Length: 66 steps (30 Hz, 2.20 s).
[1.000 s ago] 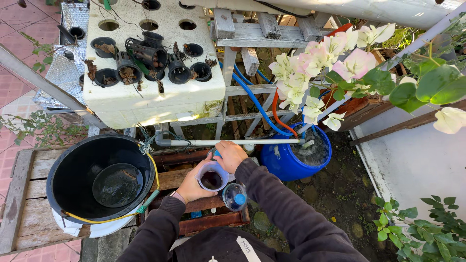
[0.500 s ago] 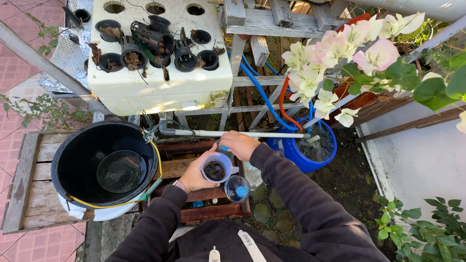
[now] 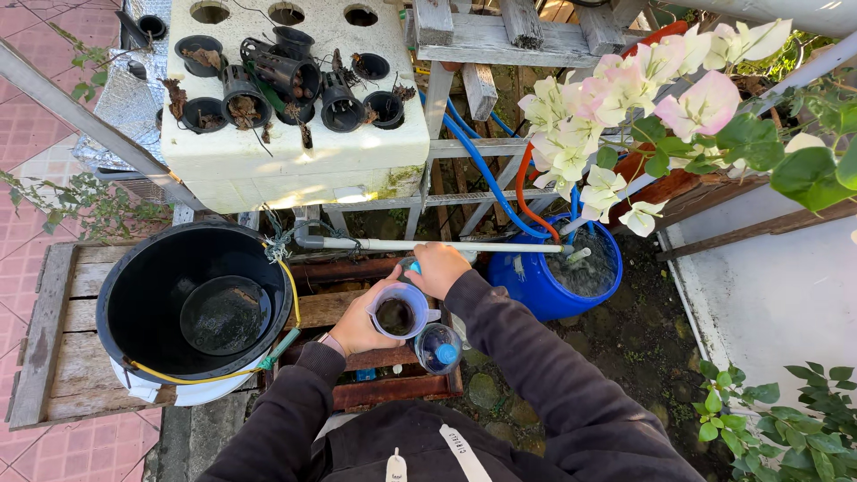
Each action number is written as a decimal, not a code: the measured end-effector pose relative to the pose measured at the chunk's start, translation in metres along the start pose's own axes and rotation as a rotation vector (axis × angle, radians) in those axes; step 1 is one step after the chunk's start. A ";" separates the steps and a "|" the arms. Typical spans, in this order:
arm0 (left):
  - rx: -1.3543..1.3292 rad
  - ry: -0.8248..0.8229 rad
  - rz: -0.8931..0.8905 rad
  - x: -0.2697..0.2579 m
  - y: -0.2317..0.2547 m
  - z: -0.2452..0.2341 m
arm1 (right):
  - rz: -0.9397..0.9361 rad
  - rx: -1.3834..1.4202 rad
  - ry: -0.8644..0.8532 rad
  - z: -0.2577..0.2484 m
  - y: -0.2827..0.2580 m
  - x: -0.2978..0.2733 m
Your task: The person pours liquid from bottles into a measuring cup, transfers the liquid into a bucket, and then pours the bucket contents into a hydroponic reservoir before adjusting tomato plants on the rack.
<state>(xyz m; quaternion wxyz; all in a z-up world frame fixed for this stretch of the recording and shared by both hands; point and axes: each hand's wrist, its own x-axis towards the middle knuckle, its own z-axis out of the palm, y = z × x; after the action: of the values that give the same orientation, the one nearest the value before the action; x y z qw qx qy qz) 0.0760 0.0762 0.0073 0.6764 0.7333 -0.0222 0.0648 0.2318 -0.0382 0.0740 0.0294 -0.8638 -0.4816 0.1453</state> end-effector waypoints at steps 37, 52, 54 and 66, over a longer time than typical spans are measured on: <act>-0.031 0.066 0.024 -0.030 0.016 -0.036 | -0.196 0.216 0.953 -0.093 -0.075 0.099; -0.021 0.086 0.048 -0.034 0.020 -0.046 | -0.126 1.005 0.196 0.049 0.054 -0.016; -0.055 0.113 0.054 -0.037 0.020 -0.045 | -0.085 0.903 0.084 0.071 0.061 -0.024; 0.009 0.217 -0.019 -0.047 0.012 -0.039 | -0.235 0.912 0.059 0.161 0.069 0.017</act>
<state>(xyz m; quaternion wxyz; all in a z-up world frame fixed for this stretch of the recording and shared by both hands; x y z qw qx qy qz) 0.0252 0.1118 0.0163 0.6720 0.7253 0.0585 0.1376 0.2523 -0.0750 -0.0968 0.4358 -0.7061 -0.4619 0.3133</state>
